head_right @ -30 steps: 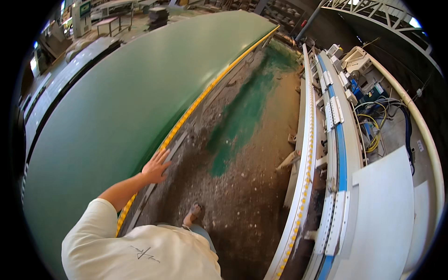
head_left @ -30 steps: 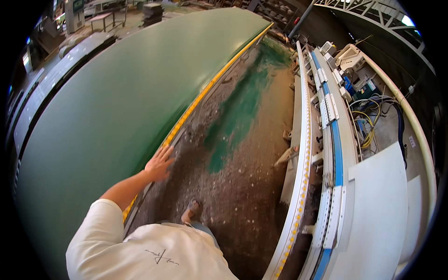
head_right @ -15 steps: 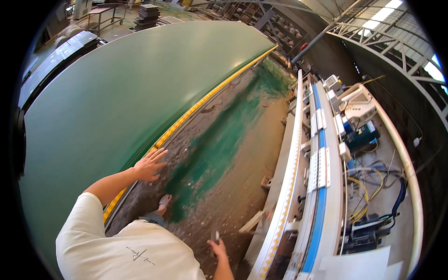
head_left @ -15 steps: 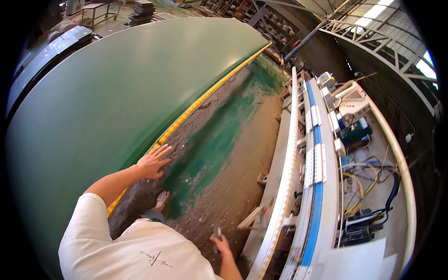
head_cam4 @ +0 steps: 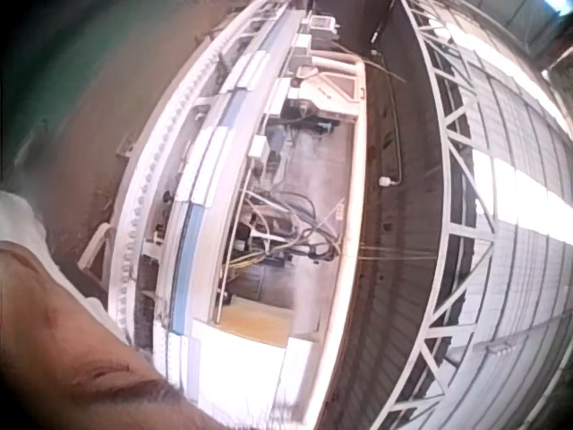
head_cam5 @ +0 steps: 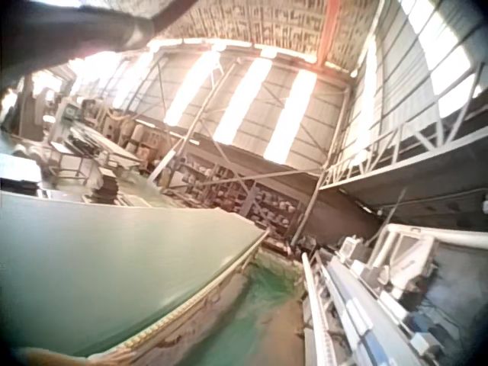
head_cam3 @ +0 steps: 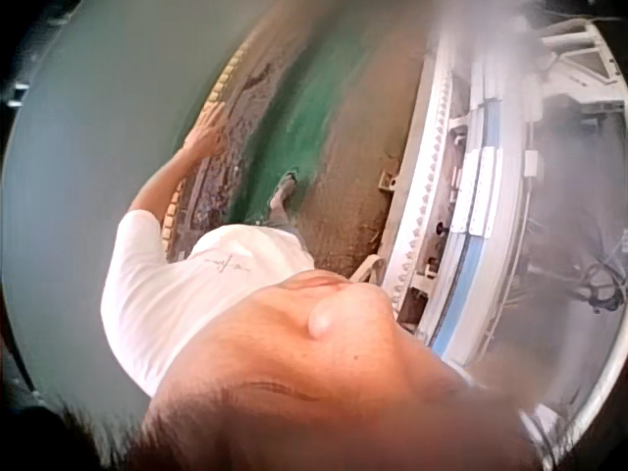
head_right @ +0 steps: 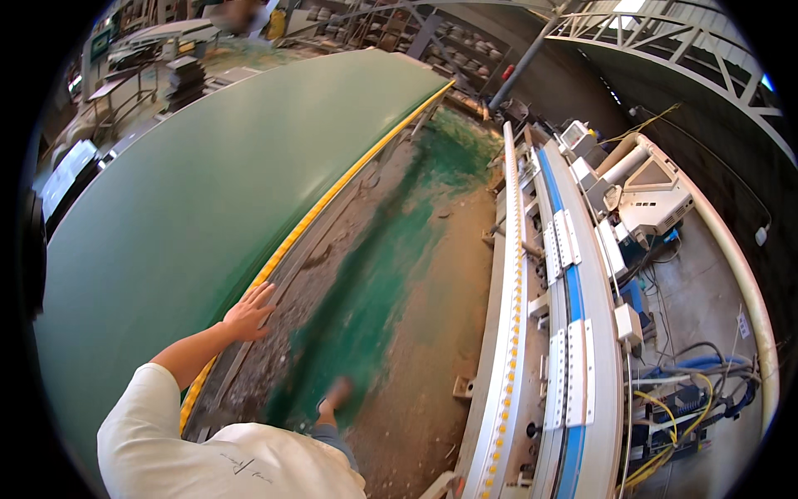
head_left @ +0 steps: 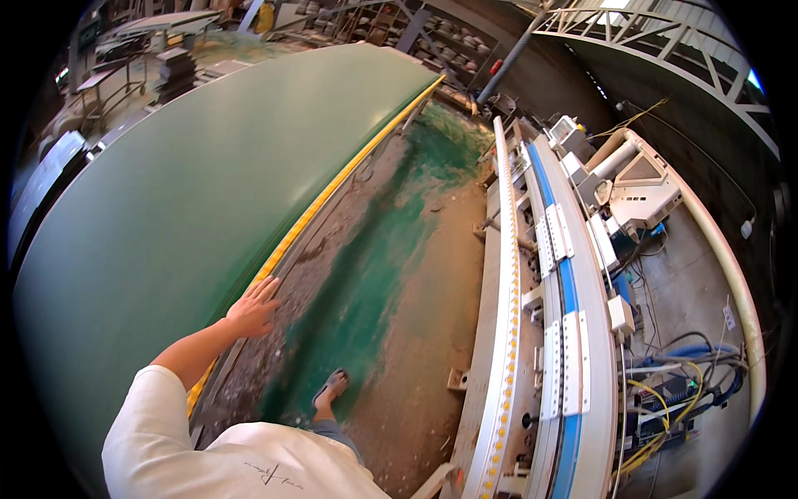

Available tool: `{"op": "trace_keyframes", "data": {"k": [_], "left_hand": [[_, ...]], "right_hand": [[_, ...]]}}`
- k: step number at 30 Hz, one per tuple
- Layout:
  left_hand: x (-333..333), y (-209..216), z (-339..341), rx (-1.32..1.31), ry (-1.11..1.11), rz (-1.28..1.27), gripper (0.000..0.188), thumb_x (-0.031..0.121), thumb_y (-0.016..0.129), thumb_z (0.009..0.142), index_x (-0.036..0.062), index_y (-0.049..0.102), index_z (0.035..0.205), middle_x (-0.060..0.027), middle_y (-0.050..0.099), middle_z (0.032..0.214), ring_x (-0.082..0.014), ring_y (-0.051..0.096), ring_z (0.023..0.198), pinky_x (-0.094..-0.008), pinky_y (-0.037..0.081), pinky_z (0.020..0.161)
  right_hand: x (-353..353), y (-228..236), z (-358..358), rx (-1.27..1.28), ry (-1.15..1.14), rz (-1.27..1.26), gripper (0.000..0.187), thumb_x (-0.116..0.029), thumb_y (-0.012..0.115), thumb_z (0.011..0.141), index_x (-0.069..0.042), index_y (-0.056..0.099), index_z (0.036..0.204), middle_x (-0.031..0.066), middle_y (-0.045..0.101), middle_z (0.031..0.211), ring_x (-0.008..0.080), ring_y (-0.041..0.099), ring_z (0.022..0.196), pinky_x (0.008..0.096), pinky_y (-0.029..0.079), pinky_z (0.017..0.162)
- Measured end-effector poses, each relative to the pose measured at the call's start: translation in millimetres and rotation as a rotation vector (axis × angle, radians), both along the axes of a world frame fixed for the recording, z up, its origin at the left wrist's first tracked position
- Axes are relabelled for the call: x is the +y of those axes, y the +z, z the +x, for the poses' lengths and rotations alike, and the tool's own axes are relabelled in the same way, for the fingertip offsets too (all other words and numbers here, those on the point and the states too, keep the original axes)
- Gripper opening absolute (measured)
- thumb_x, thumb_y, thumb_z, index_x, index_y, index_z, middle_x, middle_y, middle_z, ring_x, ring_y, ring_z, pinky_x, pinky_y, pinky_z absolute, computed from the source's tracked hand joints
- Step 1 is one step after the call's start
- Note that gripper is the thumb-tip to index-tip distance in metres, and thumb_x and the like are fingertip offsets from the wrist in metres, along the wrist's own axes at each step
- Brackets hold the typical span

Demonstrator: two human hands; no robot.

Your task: The person picks up wooden planks from a work surface and carries them to a stack on a pallet, then walks to a piece of machinery and interacts with its control panel and frame.

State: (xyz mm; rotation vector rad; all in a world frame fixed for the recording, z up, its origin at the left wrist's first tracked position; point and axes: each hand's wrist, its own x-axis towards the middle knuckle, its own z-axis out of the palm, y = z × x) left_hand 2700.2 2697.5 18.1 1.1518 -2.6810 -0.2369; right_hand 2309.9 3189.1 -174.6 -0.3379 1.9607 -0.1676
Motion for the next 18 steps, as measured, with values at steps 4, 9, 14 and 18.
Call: {"op": "trace_keyframes", "data": {"k": [4, 9, 14, 18], "left_hand": [[-107, -14, -57, -0.048, 0.038, 0.023, 0.062, 0.033, 0.072, 0.073, 0.0076, 0.063, 0.129, -0.0249, 0.022, 0.164, -0.0383, 0.017, 0.154, -0.0475, 0.016, 0.126], [-271, 3, -138, 0.034, 0.051, 0.006, 0.058, 0.031, 0.071, 0.072, 0.0047, 0.067, 0.123, -0.0263, 0.026, 0.162, -0.0392, 0.018, 0.153, -0.0477, 0.017, 0.126], [-418, -7, -200, 0.055, 0.100, 0.044, 0.055, 0.028, 0.071, 0.075, 0.0044, 0.067, 0.125, -0.0254, 0.022, 0.164, -0.0390, 0.018, 0.154, -0.0478, 0.019, 0.125], [-582, -10, -270, 0.092, 0.113, -0.015, 0.052, 0.029, 0.070, 0.075, 0.0056, 0.069, 0.121, -0.0252, 0.024, 0.163, -0.0393, 0.019, 0.153, -0.0479, 0.019, 0.125]], "right_hand": [[-114, 3, -85, -0.024, 0.012, -0.001, 0.064, -0.039, 0.081, 0.078, 0.004, 0.067, 0.123, 0.0157, 0.073, 0.100, 0.0272, 0.068, 0.094, 0.0401, 0.053, 0.087], [-313, -1, -240, -0.040, -0.075, -0.189, 0.085, -0.041, 0.084, 0.074, 0.005, 0.054, 0.139, 0.0205, 0.068, 0.122, 0.0285, 0.066, 0.111, 0.0395, 0.052, 0.092], [-608, 105, -325, 0.047, -0.049, -0.278, 0.094, -0.040, 0.081, 0.080, 0.005, 0.037, 0.150, 0.0209, 0.054, 0.142, 0.0291, 0.057, 0.123, 0.0408, 0.048, 0.097], [-735, 60, -395, 0.086, 0.009, -0.355, 0.098, -0.044, 0.083, 0.076, 0.003, 0.040, 0.151, 0.0216, 0.055, 0.142, 0.0310, 0.057, 0.126, 0.0415, 0.047, 0.100]]}}
